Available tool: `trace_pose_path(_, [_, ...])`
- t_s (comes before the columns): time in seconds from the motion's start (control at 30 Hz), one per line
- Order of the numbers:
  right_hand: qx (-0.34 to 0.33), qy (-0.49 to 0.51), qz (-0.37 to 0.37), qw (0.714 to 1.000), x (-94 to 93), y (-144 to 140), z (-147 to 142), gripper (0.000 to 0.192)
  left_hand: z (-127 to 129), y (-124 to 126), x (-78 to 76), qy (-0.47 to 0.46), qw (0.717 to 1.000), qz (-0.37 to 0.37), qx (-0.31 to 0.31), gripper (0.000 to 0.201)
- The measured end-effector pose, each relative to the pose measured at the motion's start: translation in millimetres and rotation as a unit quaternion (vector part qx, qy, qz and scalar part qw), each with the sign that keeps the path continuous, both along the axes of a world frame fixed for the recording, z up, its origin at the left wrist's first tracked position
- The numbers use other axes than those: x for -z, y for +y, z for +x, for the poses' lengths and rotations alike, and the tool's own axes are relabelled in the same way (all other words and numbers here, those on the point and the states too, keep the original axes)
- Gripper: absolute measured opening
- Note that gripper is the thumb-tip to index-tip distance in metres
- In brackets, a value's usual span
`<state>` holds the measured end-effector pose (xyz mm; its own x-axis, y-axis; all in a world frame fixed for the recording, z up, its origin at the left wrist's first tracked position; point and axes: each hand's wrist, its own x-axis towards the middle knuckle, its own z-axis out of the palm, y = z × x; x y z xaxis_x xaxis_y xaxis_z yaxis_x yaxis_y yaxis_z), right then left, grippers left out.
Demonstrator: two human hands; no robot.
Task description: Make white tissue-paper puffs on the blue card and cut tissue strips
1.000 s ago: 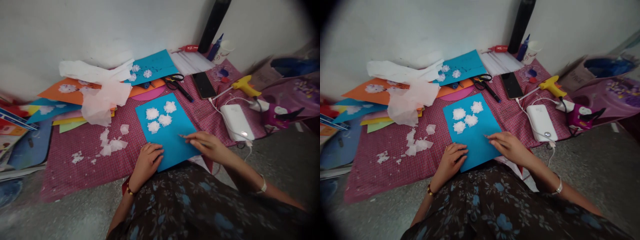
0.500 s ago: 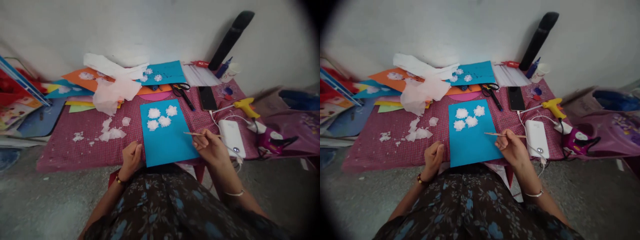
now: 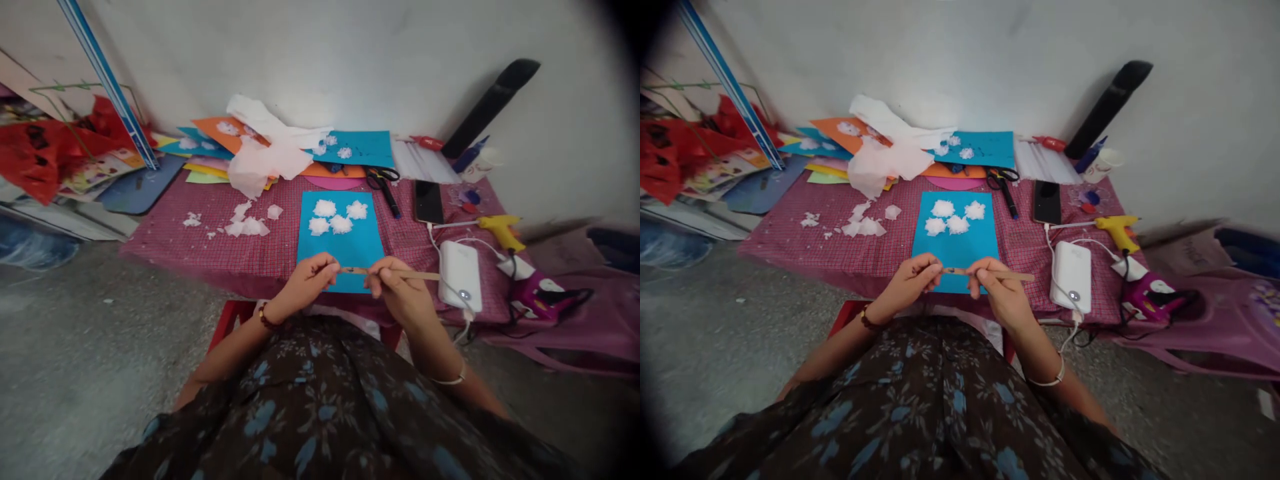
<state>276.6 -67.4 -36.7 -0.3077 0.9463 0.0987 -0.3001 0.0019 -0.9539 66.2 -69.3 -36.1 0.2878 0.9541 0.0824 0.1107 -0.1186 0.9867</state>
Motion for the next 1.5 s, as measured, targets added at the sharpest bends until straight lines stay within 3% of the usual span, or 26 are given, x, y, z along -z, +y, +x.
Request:
trace_pose_path(0.07, [-0.007,-0.016,0.003,1.000,0.2,-10,-6,0.017,-13,-5,-0.3,0.094,0.992,0.080,0.014,0.030])
trace_pose_path(0.17, [-0.012,-0.006,-0.033,0.999,2.7,-26,-26,0.022,-43,-18,1.0,0.195,0.958,0.207,0.042,0.033])
trace_pose_path(0.27, [-0.012,0.025,-0.097,0.995,9.1,-42,-57,0.032,-75,-34,4.9,0.211,0.921,0.319,0.070,0.034])
trace_pose_path(0.33, [-0.014,0.040,-0.139,0.989,13.6,-49,-77,0.035,-93,-41,10.9,0.171,0.917,0.350,0.081,0.034])
trace_pose_path(0.4, [-0.010,0.043,-0.146,0.988,14.0,-54,-92,0.038,-101,-44,19.3,0.088,0.951,0.287,0.078,0.035])
trace_pose_path(0.47, [0.010,-0.004,-0.089,0.996,6.7,-56,-98,0.038,-98,-45,27.6,-0.052,0.988,0.127,0.066,0.040])
trace_pose_path(0.5, [0.027,-0.050,-0.035,0.998,-0.3,-56,-98,0.035,-94,-44,30.6,-0.126,0.990,0.032,0.064,0.042])
trace_pose_path(0.6, [0.016,-0.234,0.155,0.960,-29.5,-60,-87,0.023,-80,-39,31.9,-0.279,0.934,-0.194,0.113,0.048])
trace_pose_path(0.67, [-0.010,-0.290,0.236,0.928,-47.7,-65,-75,0.019,-79,-30,26.0,-0.317,0.895,-0.282,0.139,0.049])
trace_pose_path(0.7, [0.004,-0.286,0.250,0.925,-54.0,-67,-68,0.021,-81,-25,21.8,-0.336,0.882,-0.305,0.127,0.050])
trace_pose_path(0.77, [0.082,-0.232,0.236,0.940,-59.5,-68,-53,0.026,-87,-12,12.6,-0.372,0.876,-0.301,0.053,0.050])
trace_pose_path(0.87, [0.175,-0.153,0.179,0.956,-52.2,-53,-37,0.026,-89,2,1.9,-0.368,0.904,-0.213,-0.050,0.044])
trace_pose_path(0.97, [0.144,-0.131,0.123,0.973,-37.7,-24,-33,0.018,-74,7,-1.3,-0.293,0.937,-0.183,-0.058,0.035])
trace_pose_path(1.13, [0.040,-0.078,0.063,0.994,-22.8,17,-39,0.011,-46,13,7.0,-0.227,0.955,-0.177,-0.077,0.037])
trace_pose_path(1.2, [0.008,-0.059,0.054,0.997,-19.4,24,-37,0.011,-44,17,9.2,-0.171,0.968,-0.171,-0.067,0.042])
trace_pose_path(1.33, [-0.024,-0.069,0.038,0.997,-12.2,28,-29,0.011,-43,28,4.0,-0.012,0.988,-0.151,0.023,0.048])
trace_pose_path(1.5, [0.009,-0.053,0.000,0.999,1.2,23,-21,0.018,-36,35,-7.7,0.053,0.993,-0.079,0.072,0.043])
